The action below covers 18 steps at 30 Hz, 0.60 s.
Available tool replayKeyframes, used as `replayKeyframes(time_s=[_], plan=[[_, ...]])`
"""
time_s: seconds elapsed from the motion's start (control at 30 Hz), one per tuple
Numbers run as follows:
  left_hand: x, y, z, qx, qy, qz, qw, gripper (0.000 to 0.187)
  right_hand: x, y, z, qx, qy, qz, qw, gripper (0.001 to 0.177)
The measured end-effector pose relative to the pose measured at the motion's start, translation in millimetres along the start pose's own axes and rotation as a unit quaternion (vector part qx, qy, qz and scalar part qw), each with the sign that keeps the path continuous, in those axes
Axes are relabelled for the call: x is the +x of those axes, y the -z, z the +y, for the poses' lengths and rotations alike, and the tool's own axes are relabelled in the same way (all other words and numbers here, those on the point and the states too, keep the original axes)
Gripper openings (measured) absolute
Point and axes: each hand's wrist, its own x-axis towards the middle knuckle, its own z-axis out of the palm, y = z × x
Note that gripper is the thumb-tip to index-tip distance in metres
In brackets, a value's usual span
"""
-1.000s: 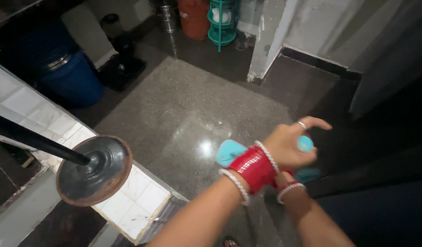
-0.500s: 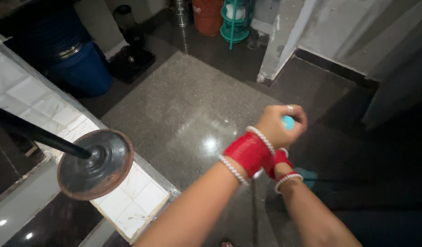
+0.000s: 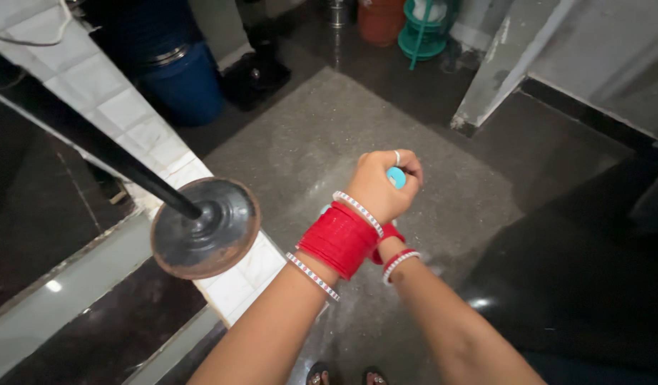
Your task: The person holds a mop handle and moves it across a floor area. They then place the mop into a bucket and repeatedly push down on the handle to spin the mop head.
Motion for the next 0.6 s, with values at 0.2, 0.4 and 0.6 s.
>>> replayKeyframes(time_s=[0.2,0.4,0.6], plan=[[-15,48,0,0.038,0.031,0.009,0.999,0.008,8,-60,-39,-0.048,-0.008,-0.002,0.999,0.039],[-28,62,7,0.036,-0.008,-0.021,0.999,0.007,-26,-78,-43,-0.041,-0.028,0.029,0.998,0.039],[-40,31,27,-0.015,-0.034,-0.082,0.996,0.008,-67,-43,-42,-0.021,-0.041,0.084,0.995,0.038]])
